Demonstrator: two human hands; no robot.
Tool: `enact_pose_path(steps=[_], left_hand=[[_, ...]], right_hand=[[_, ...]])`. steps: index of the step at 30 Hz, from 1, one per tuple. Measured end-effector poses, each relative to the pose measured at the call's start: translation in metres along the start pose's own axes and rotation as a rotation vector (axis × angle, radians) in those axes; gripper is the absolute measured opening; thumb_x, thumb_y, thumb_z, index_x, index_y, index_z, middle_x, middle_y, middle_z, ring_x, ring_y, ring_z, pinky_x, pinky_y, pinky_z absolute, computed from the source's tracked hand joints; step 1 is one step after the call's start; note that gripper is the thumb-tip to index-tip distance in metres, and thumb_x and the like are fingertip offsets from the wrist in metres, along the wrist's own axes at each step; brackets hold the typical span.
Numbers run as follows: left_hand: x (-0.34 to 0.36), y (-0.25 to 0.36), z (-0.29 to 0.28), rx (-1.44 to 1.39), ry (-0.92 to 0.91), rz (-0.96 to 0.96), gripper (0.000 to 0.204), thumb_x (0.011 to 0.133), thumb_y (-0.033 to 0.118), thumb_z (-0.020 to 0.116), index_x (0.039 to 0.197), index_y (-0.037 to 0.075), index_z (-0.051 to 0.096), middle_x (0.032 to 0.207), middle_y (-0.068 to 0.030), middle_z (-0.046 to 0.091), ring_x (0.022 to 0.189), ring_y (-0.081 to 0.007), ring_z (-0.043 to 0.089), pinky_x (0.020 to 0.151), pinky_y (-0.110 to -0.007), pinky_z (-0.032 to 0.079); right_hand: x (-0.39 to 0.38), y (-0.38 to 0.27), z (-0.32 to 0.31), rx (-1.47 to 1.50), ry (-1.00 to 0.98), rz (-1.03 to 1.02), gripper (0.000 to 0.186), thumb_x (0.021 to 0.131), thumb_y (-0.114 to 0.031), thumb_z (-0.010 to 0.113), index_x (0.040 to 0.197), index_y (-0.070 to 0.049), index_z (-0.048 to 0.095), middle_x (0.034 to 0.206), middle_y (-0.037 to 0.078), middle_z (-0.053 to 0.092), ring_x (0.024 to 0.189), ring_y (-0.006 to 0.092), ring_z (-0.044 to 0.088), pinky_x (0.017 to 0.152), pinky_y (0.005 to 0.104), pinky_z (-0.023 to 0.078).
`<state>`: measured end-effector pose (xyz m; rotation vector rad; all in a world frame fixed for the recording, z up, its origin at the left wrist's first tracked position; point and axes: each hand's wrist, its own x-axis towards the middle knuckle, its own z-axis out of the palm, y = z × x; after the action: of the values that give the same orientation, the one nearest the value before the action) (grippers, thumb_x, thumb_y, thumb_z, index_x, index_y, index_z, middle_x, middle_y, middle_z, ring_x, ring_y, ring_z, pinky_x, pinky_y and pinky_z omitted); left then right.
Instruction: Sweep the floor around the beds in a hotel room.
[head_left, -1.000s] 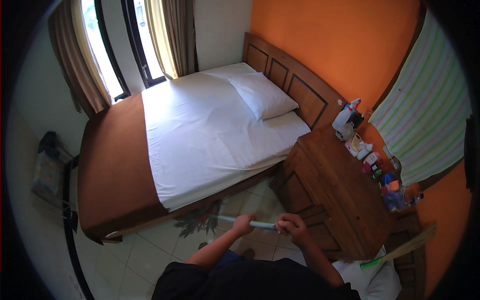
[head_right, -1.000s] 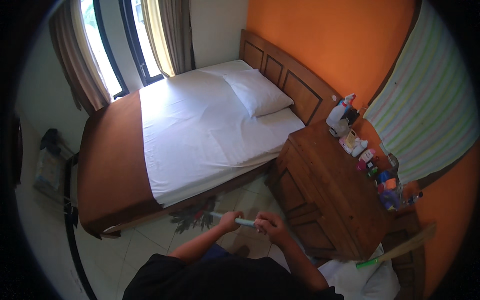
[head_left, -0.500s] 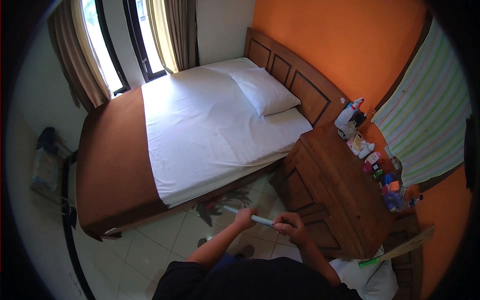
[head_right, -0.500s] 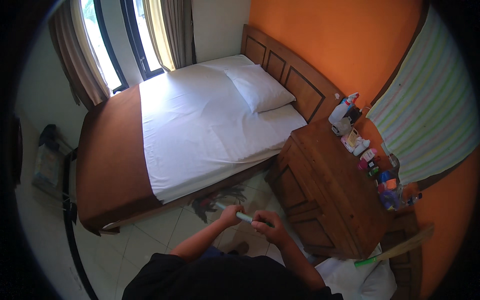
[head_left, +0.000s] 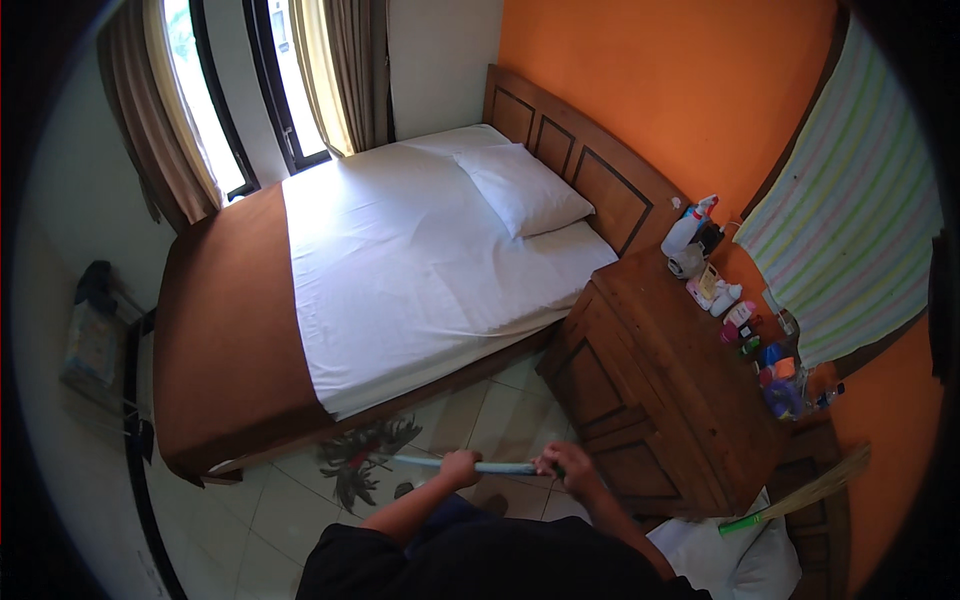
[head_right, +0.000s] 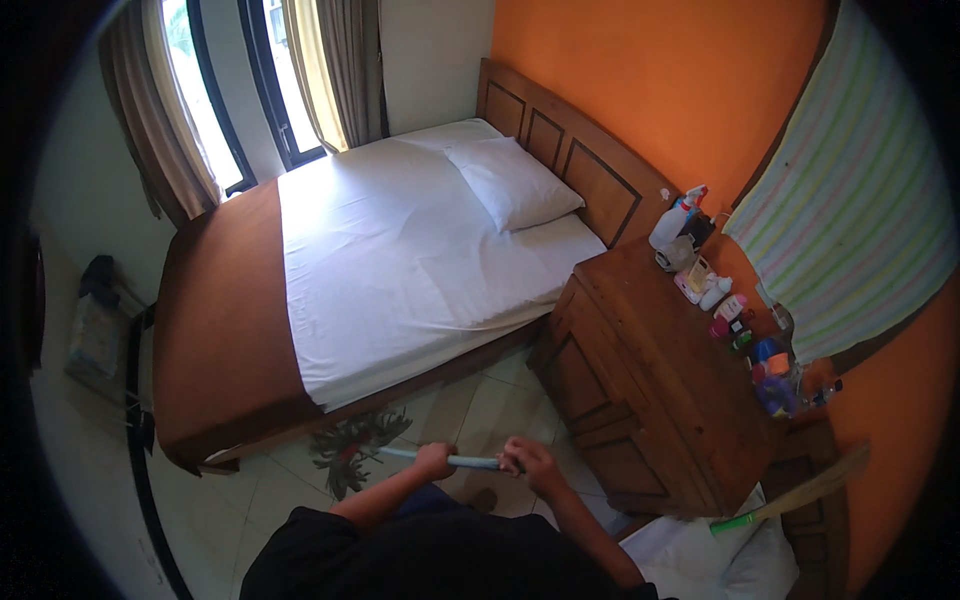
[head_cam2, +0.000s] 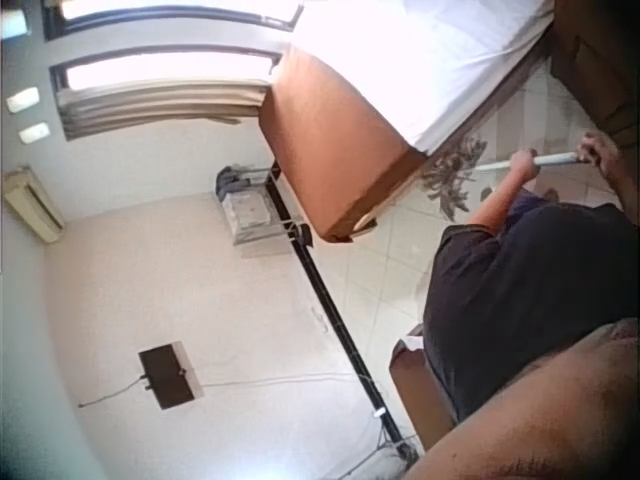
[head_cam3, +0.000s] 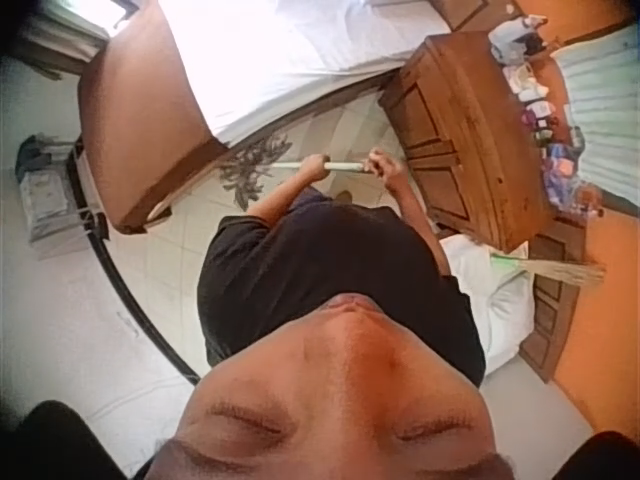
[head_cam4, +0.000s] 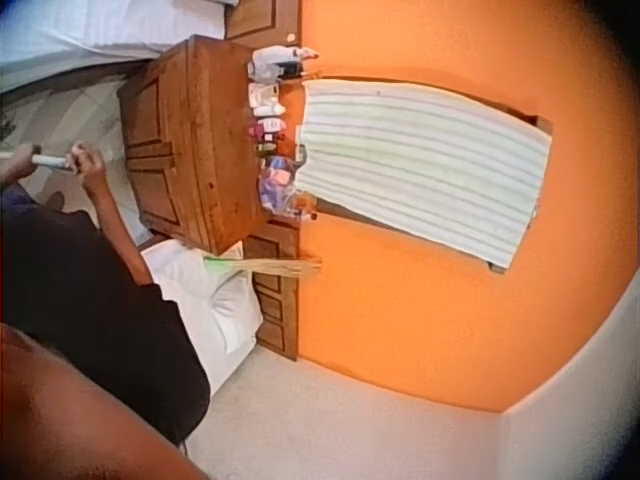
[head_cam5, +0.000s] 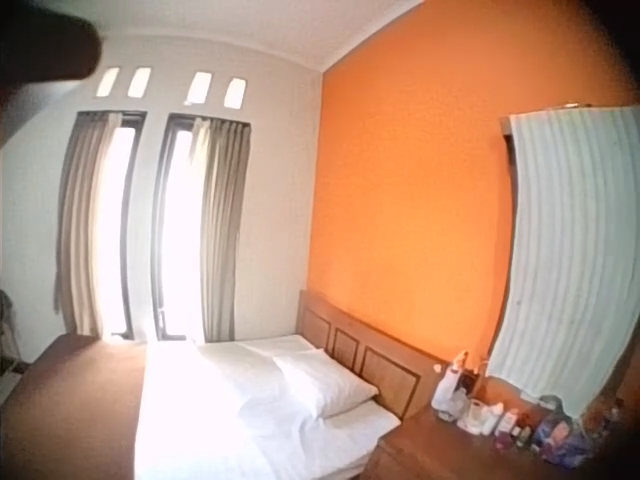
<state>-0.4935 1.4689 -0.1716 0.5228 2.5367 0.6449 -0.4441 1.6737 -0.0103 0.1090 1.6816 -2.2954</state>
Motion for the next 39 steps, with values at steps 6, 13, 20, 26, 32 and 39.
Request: enact_pose_path(steps=[6, 13, 20, 26, 32, 39], left_hand=[[0.062, 0.060, -0.009, -0.116, 0.107, 0.226, 0.016, 0.063, 0.021, 0.058, 0.078, 0.014, 0.059, 0.077, -0.0111, 0.059, 0.077, -0.0315, 0.056, 0.065, -0.042, 0.044], [0.097, 0.043, 0.001, -0.262, 0.125, 0.525, 0.019, 0.058, 0.015, 0.061, 0.076, 0.013, 0.055, 0.074, -0.0109, 0.058, 0.075, -0.0321, 0.055, 0.063, -0.040, 0.043], [0.034, 0.020, -0.030, -0.282, 0.110, 0.397, 0.015, 0.064, 0.019, 0.060, 0.077, 0.012, 0.057, 0.075, -0.0129, 0.059, 0.076, -0.0319, 0.056, 0.065, -0.041, 0.044], [-0.041, -0.026, -0.038, -0.189, -0.071, 0.170, 0.021, 0.066, 0.023, 0.058, 0.085, 0.013, 0.061, 0.082, -0.0135, 0.060, 0.080, -0.0317, 0.056, 0.071, -0.040, 0.044], [-0.071, -0.058, -0.025, -0.105, -0.169, 0.168, 0.022, 0.068, 0.023, 0.056, 0.087, 0.015, 0.060, 0.084, -0.0127, 0.060, 0.082, -0.0306, 0.056, 0.071, -0.040, 0.045], [-0.051, 0.000, -0.045, -0.109, -0.121, 0.489, 0.027, 0.066, 0.019, 0.059, 0.092, 0.016, 0.054, 0.081, -0.0122, 0.058, 0.079, -0.0316, 0.055, 0.065, -0.041, 0.043]], right_hand=[[-0.013, -0.066, 0.010, -0.256, 0.177, -0.124, 0.024, 0.079, -0.013, 0.040, 0.057, -0.004, 0.041, 0.048, 0.000, 0.039, 0.051, 0.0103, 0.043, 0.069, 0.0270, 0.042], [-0.021, -0.028, 0.041, -0.382, 0.309, -0.248, 0.018, 0.075, -0.014, 0.048, 0.062, -0.002, 0.049, 0.055, 0.000, 0.046, 0.051, 0.0046, 0.042, 0.050, 0.0192, 0.034], [-0.022, -0.042, 0.077, -0.194, 0.247, -0.234, 0.018, 0.071, -0.018, 0.048, 0.060, -0.003, 0.049, 0.047, 0.001, 0.043, 0.047, 0.0090, 0.044, 0.055, 0.0234, 0.040], [-0.012, -0.015, 0.103, 0.108, 0.178, -0.218, 0.022, 0.077, -0.016, 0.042, 0.059, -0.005, 0.041, 0.044, 0.001, 0.038, 0.045, 0.0122, 0.042, 0.058, 0.0282, 0.043], [-0.030, 0.025, 0.125, 0.207, 0.426, -0.202, 0.024, 0.077, -0.021, 0.042, 0.058, -0.007, 0.038, 0.042, 0.003, 0.034, 0.041, 0.0161, 0.040, 0.062, 0.0344, 0.044], [-0.064, -0.016, 0.156, -0.019, 0.563, -0.391, 0.025, 0.077, -0.020, 0.041, 0.057, -0.007, 0.039, 0.043, 0.002, 0.035, 0.042, 0.0136, 0.039, 0.060, 0.0307, 0.043]])
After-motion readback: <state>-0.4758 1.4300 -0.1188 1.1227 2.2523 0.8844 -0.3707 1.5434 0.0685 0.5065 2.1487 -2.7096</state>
